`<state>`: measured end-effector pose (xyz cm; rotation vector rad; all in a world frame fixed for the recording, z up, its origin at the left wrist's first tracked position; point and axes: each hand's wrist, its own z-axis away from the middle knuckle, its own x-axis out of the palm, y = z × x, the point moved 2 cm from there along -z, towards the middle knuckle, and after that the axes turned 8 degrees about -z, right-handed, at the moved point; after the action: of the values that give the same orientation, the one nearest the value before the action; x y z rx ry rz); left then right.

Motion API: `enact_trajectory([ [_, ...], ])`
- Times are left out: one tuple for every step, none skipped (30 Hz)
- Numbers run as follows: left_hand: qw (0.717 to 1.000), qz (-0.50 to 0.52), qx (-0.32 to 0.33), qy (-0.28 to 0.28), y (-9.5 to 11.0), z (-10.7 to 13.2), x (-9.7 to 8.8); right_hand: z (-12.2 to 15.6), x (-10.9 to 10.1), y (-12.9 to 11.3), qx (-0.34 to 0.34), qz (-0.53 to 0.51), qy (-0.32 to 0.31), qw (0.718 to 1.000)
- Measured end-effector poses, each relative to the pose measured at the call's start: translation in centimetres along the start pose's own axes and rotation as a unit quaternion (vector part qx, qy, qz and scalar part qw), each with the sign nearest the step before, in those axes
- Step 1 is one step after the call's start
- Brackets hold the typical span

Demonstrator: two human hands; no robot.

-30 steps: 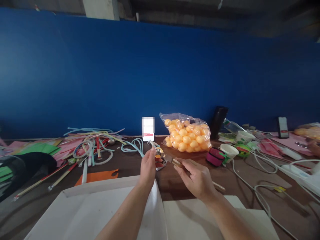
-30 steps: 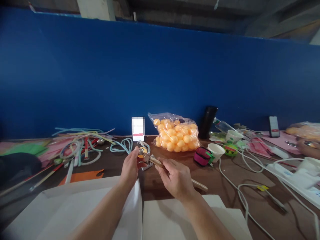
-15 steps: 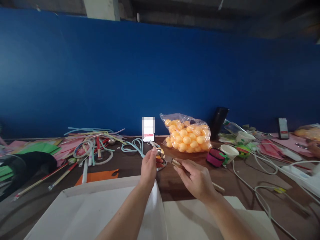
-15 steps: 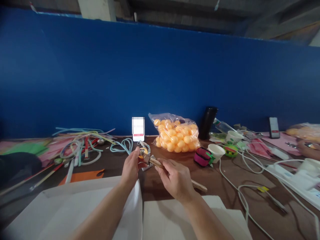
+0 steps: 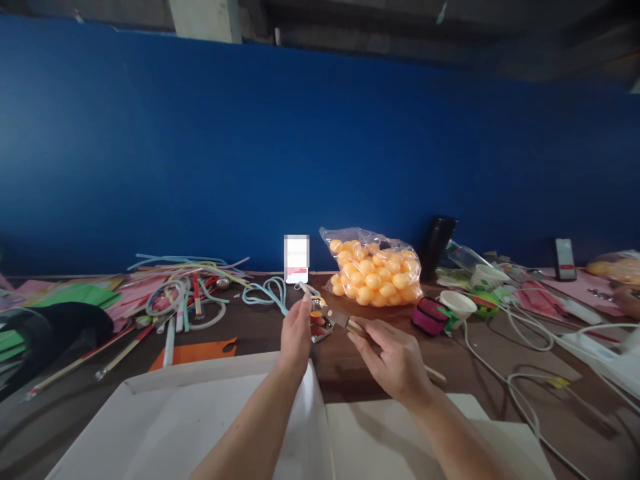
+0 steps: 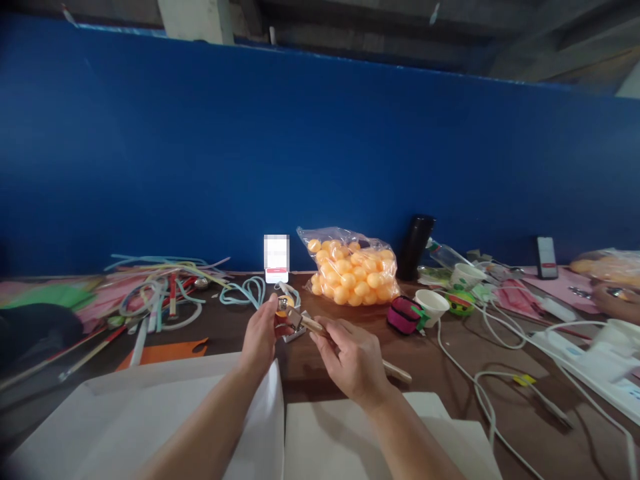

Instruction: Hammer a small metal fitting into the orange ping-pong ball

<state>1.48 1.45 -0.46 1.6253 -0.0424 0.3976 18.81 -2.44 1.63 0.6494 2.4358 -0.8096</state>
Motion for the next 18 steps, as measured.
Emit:
enact_trajectory([
  [1.0, -0.001, -0.002, 0.0, -0.02, 0.0, -0.01, 0.0, 0.02, -0.02, 0.001, 0.001, -0.006, 1.0],
  [1.0, 0.0, -0.002, 0.0, -0.02, -0.01, -0.01, 0.01, 0.04, -0.04, -0.001, 0.002, -0.011, 1.0],
  [1.0, 0.001, 0.0, 0.0, -0.01, -0.01, 0.0, 0.02, 0.05, -0.05, -0.004, 0.003, -0.012, 1.0],
  [1.0, 0.002, 0.0, 0.003, 0.0, -0.01, -0.01, 0.03, 0.04, -0.04, -0.007, 0.002, -0.008, 1.0],
  [1.0, 0.001, 0.0, 0.004, 0.02, 0.0, 0.0, 0.04, 0.03, -0.02, -0.009, 0.001, 0.0, 1.0],
  [1.0, -0.002, -0.001, 0.005, 0.03, 0.0, 0.01, 0.04, 0.02, 0.02, -0.008, 0.001, 0.006, 1.0],
  [1.0, -0.006, -0.001, 0.003, 0.04, 0.01, 0.03, 0.05, 0.03, 0.07, -0.004, 0.002, 0.007, 1.0],
  [1.0, -0.009, -0.001, 0.002, 0.05, 0.01, 0.04, 0.05, 0.05, 0.11, 0.0, 0.004, 0.003, 1.0],
  [1.0, -0.011, 0.0, 0.0, 0.03, 0.0, 0.05, 0.05, 0.07, 0.14, 0.002, 0.006, -0.003, 1.0],
  [1.0, -0.01, 0.002, -0.001, 0.01, -0.01, 0.04, 0.05, 0.08, 0.14, -0.001, 0.007, -0.007, 1.0],
  [1.0, -0.009, 0.003, 0.001, -0.03, -0.04, 0.03, 0.05, 0.08, 0.14, -0.004, 0.007, -0.008, 1.0],
  [1.0, -0.008, 0.003, 0.006, -0.09, -0.07, -0.01, 0.06, 0.05, 0.14, -0.008, 0.004, -0.003, 1.0],
  [1.0, -0.008, 0.002, 0.011, -0.16, -0.1, -0.04, 0.05, 0.02, 0.14, -0.009, 0.002, 0.005, 1.0],
  [1.0, -0.01, -0.001, 0.015, -0.22, -0.14, -0.07, 0.04, -0.01, 0.15, -0.008, 0.0, 0.011, 1.0],
  [1.0, -0.011, -0.001, 0.012, -0.27, -0.16, -0.08, 0.03, -0.01, 0.18, -0.002, 0.0, 0.012, 1.0],
  [1.0, -0.012, -0.002, 0.008, -0.3, -0.19, -0.08, 0.01, 0.01, 0.2, 0.004, 0.002, 0.006, 1.0],
  [1.0, -0.01, -0.002, 0.005, -0.32, -0.2, -0.08, -0.01, 0.05, 0.22, 0.009, 0.005, -0.003, 1.0],
  [1.0, -0.006, -0.001, 0.001, -0.32, -0.21, -0.09, -0.02, 0.08, 0.23, 0.011, 0.008, -0.012, 1.0],
])
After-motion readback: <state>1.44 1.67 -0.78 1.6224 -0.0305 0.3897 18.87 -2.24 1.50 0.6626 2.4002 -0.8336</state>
